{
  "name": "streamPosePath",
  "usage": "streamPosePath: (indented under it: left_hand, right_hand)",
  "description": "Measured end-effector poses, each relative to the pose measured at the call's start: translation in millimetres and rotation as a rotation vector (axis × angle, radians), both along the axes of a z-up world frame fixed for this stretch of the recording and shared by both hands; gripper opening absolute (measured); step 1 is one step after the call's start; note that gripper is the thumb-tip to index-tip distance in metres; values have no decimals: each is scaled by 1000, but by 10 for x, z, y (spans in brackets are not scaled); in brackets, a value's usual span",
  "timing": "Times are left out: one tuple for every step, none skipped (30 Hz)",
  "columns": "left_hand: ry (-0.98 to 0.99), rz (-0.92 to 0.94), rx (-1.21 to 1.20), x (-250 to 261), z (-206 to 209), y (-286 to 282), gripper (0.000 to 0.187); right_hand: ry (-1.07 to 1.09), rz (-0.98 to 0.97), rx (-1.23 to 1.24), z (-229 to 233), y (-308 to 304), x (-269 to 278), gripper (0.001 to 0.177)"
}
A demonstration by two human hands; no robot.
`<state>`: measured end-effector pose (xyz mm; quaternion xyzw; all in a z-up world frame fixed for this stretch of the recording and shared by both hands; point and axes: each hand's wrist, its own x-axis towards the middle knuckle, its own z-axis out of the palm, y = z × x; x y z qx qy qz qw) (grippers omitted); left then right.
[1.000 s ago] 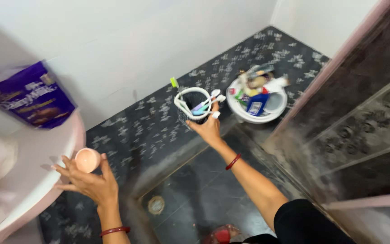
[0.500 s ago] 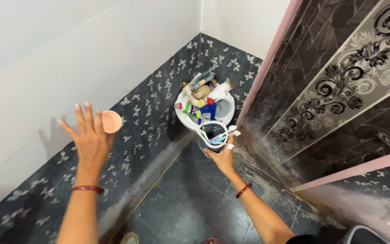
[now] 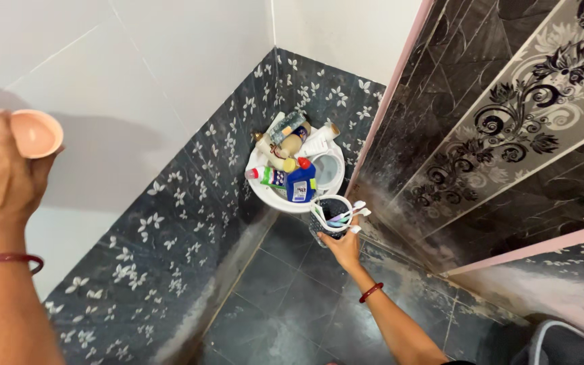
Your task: The person transfers various toiletries and personal care items from a wall-mounted corner shelf into a white plastic basin on the floor. They handle bottles, tubes, a chocolate bar, a cup, and a toothbrush holder one by one, placing them into the basin.
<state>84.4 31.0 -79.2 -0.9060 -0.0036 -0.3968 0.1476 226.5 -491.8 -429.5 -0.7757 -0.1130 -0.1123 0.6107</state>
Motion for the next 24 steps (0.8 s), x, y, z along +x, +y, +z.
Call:
streamPosePath:
  left_hand:
    - [-5,27,76,19,-12,47,63]
    - [-19,26,140,25,0,79,63]
    - [-32,28,182,34,13,86,63]
    - [-46,28,221,36,15,77,64]
    - [-59,31,239,42,21,55,63]
    - [-68,40,254,40,36,14,63]
    - [-82,48,273,58,55,-30,63]
    - [-94,56,295,66,80,-61,62]
    - [-106,63,318,81,105,-87,62]
    - [-109,71,313,92,119,-121,62]
    - [-112,79,307,97,127,-150,61]
    - [-117,89,301,94,132,-163,61]
    - [-122,101,314,90,136,-159,62]
    - [-122,111,326,87,125,-152,62]
    - [-123,120,337,87,101,-134,63]
    - [-102,112,305,75,61,-100,62]
    - [-81,104,273,42,20,-50,62]
    - [-71,109,248,33,-36,2,64]
    - [-61,115,222,20,-97,61,65]
    - [-60,137,201,16,-173,116,70]
    - [-59,158,180,8,-253,175,74]
    - [-47,96,80,-9,-333,240,72]
    - [-39,32,-29,-14,-408,313,71]
    - [-36,-1,-91,-15,-477,382,71]
  right_hand:
    - [-4,19,35,-29,81,55,98]
    - [-20,13,36,-40,177,134,102]
    - [-36,8,38,-37,279,223,105]
    - [-53,2,37,-29,377,305,108]
    - [-19,-23,27,-13,486,391,111]
    - [18,-40,14,17,589,489,113]
    - [56,-57,2,55,673,612,116]
    - [63,-65,-15,89,764,760,118]
    - [69,-73,-32,124,847,930,119]
    - [-32,-52,-14,161,922,1105,117]
    - [-134,-30,5,196,996,1275,115]
    - [-221,-21,22,228,1056,1429,119]
    - [-308,-11,40,258,1121,1580,122]
    - [-215,-43,7,279,1159,1718,122]
    - [-123,-73,-27,292,1181,1871,122]
    - [-27,-107,-65,270,1179,2001,123]
    - [-107,-149,-92,221,1173,2134,123]
    - [-192,-192,-117,162,1152,2286,123]
    - [-276,-233,-142,86,1111,2426,124]
    - [-274,-268,-172,13,1055,2571,125]
    - [-272,-304,-201,-54,981,2700,126]
    - [-271,-338,-231,-115,918,2801,127]
    - [-241,-330,-222,-166,853,2872,126]
    - [-212,-323,-214,-203,782,2929,125]
